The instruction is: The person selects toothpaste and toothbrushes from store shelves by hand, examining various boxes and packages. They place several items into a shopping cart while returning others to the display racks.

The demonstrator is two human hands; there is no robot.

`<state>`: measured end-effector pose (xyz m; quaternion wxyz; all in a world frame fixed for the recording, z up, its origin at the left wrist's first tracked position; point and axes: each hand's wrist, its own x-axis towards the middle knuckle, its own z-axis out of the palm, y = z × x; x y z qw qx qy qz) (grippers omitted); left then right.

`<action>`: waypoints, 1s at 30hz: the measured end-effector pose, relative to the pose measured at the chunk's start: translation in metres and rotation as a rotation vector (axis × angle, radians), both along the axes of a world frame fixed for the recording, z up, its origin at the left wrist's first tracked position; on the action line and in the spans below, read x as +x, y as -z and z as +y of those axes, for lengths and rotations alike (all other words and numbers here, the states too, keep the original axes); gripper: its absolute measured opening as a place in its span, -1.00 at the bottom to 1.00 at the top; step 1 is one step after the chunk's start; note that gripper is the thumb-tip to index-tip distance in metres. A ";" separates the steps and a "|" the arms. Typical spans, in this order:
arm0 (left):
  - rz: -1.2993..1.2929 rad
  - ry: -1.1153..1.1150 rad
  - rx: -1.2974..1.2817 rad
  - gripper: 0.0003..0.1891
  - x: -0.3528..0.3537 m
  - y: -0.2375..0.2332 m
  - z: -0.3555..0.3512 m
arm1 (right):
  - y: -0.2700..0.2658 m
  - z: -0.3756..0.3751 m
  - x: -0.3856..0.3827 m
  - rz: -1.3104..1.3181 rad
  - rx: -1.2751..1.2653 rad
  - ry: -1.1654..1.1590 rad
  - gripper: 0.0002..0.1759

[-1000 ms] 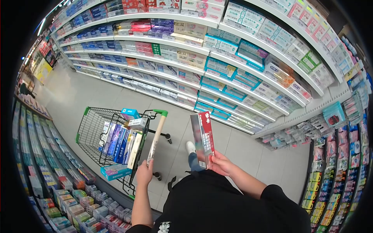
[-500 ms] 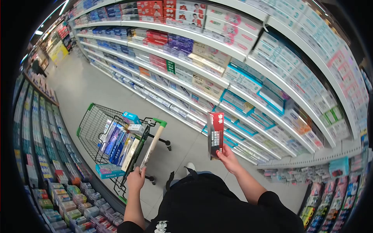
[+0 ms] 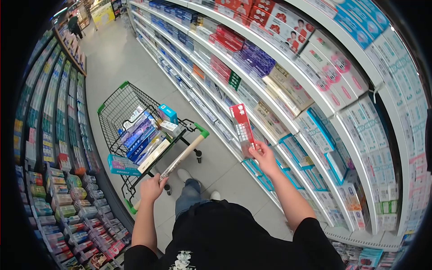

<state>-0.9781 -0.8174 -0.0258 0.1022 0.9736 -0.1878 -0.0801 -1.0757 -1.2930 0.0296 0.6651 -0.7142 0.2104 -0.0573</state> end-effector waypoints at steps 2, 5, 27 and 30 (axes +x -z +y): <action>0.028 0.000 -0.021 -0.45 0.012 -0.002 -0.004 | -0.007 -0.012 0.041 -0.028 -0.113 -0.016 -0.51; 0.078 -0.003 -0.044 -0.44 0.036 -0.002 -0.011 | -0.018 -0.030 0.109 -0.061 -0.395 -0.012 -0.48; 0.299 0.019 -0.143 -0.37 0.198 -0.004 -0.061 | -0.108 -0.077 0.470 0.113 -1.659 0.163 -0.64; 0.278 0.015 -0.133 -0.38 0.211 -0.007 -0.076 | -0.105 -0.089 0.481 0.148 -1.665 0.086 -0.66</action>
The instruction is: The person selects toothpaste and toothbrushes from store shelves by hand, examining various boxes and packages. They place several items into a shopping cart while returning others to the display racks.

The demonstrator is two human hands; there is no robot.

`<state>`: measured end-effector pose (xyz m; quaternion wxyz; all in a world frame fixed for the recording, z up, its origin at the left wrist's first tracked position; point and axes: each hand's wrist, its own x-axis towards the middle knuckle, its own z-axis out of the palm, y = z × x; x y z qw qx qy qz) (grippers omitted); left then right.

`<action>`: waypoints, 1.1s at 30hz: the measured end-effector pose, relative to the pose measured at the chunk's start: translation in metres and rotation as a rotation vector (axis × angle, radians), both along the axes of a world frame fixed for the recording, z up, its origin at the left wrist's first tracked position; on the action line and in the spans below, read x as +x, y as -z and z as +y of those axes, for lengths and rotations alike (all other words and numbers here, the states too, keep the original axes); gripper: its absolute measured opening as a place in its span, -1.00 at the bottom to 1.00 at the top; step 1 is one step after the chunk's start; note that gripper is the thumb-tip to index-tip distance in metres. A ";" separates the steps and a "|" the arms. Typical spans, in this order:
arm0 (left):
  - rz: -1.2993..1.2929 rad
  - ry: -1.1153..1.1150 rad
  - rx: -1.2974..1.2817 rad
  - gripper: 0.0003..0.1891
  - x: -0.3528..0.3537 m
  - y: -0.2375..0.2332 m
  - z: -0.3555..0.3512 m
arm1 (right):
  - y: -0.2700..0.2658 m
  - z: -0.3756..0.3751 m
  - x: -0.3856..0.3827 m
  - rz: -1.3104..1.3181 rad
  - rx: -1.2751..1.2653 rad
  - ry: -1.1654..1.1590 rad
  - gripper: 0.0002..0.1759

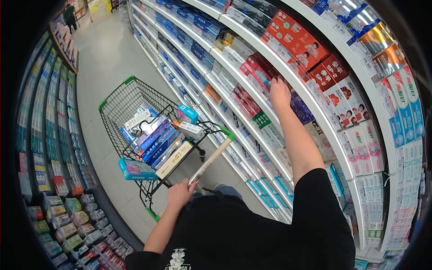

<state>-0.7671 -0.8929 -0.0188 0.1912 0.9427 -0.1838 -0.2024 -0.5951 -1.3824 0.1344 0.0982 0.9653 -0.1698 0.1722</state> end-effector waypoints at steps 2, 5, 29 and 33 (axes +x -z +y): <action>-0.002 0.000 0.000 -0.39 0.009 0.000 -0.001 | -0.001 -0.002 0.006 0.052 0.031 0.018 -0.58; 0.002 0.005 -0.032 -0.38 0.020 0.003 -0.002 | 0.008 -0.001 0.015 -0.003 0.107 0.036 -0.41; 0.069 -0.034 -0.066 -0.42 0.006 0.001 0.000 | 0.006 0.023 0.008 -0.193 0.025 -0.331 -0.34; 0.190 -0.055 -0.026 -0.49 0.001 -0.011 0.002 | 0.072 0.061 -0.087 -0.066 0.192 -0.781 -0.51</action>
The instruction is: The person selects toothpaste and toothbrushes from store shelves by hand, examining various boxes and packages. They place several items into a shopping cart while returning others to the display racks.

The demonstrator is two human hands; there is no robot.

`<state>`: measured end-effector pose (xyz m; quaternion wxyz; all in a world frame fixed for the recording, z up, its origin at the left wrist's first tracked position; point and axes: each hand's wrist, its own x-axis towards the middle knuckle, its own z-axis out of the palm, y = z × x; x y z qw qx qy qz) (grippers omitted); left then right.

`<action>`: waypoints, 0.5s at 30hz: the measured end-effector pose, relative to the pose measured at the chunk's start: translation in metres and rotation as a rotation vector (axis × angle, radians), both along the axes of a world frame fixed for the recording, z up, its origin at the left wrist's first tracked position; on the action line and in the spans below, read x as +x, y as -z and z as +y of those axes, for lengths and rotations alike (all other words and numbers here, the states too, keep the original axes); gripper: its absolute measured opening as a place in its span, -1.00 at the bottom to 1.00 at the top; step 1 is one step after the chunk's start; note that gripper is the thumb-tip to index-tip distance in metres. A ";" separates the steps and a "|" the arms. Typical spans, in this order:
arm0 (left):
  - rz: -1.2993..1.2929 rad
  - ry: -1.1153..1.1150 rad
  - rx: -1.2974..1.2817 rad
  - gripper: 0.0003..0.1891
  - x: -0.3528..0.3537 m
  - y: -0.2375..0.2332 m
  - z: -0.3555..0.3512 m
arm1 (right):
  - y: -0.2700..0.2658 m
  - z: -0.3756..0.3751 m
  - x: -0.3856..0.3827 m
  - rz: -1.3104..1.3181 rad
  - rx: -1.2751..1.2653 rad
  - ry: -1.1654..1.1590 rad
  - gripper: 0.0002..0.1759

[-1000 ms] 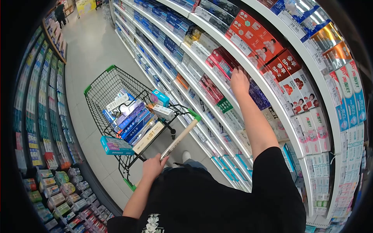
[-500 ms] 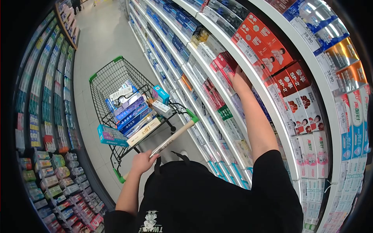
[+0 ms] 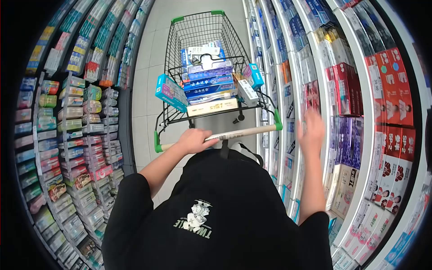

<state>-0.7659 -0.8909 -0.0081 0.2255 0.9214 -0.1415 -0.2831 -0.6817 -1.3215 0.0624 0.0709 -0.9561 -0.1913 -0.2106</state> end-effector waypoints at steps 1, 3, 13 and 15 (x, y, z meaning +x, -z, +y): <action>-0.162 -0.075 -0.061 -0.54 0.001 0.009 0.002 | 0.005 0.017 -0.030 0.071 0.025 -0.011 -0.56; -0.490 -0.215 -0.185 -0.62 0.008 0.036 0.006 | 0.036 0.024 -0.080 0.223 0.138 -0.004 -0.64; -0.749 -0.438 0.371 -0.22 0.142 0.069 0.048 | 0.049 0.020 -0.152 0.360 0.282 0.119 -0.77; -0.864 -0.419 0.347 -0.28 0.139 0.070 0.051 | 0.046 0.020 -0.151 0.333 0.290 0.129 -0.78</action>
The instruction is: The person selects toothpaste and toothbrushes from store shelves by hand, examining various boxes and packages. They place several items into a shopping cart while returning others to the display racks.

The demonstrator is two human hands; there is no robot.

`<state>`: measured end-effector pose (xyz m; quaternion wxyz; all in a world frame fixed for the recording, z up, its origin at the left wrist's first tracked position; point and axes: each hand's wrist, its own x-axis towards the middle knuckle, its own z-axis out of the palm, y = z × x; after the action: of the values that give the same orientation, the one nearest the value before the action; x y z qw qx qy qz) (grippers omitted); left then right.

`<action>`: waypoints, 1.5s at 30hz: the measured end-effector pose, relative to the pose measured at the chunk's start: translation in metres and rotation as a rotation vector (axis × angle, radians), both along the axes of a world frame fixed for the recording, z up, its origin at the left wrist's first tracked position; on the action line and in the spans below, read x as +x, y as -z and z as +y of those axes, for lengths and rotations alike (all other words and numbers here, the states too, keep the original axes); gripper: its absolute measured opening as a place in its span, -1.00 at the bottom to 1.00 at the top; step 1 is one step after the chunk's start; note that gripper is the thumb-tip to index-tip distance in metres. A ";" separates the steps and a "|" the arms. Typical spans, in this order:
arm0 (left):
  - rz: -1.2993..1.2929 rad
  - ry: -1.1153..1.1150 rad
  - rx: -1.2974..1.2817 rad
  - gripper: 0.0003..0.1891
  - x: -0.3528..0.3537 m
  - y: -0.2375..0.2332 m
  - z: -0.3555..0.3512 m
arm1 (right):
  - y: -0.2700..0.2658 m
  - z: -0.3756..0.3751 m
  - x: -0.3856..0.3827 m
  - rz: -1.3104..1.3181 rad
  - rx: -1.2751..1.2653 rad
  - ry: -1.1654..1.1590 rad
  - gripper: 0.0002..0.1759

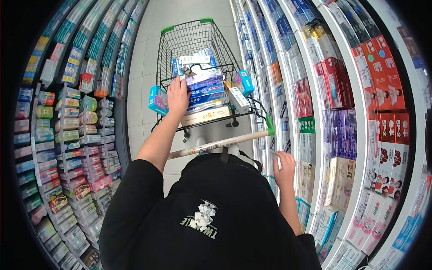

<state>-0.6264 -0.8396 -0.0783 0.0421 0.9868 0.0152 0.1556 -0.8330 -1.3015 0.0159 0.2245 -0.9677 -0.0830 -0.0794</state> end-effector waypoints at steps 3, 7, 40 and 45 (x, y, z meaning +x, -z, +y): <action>0.212 -0.019 -0.145 -0.37 -0.004 -0.017 -0.001 | -0.007 0.007 -0.006 -0.002 0.046 0.023 -0.78; 0.037 0.200 -0.287 -0.44 -0.015 -0.033 0.008 | -0.017 0.021 -0.008 -0.010 0.115 -0.015 -0.78; 0.627 0.398 -1.694 -0.28 -0.149 -0.159 -0.134 | -0.135 0.026 0.020 0.623 0.703 -0.067 -0.41; 0.609 0.395 -1.201 -0.18 -0.141 -0.136 -0.132 | -0.137 -0.005 0.016 0.197 0.405 0.198 -0.43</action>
<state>-0.7678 -0.9720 0.0573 0.6014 0.7767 -0.0699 -0.1738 -0.8173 -1.3069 0.1532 0.4120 -0.9094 0.0523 -0.0212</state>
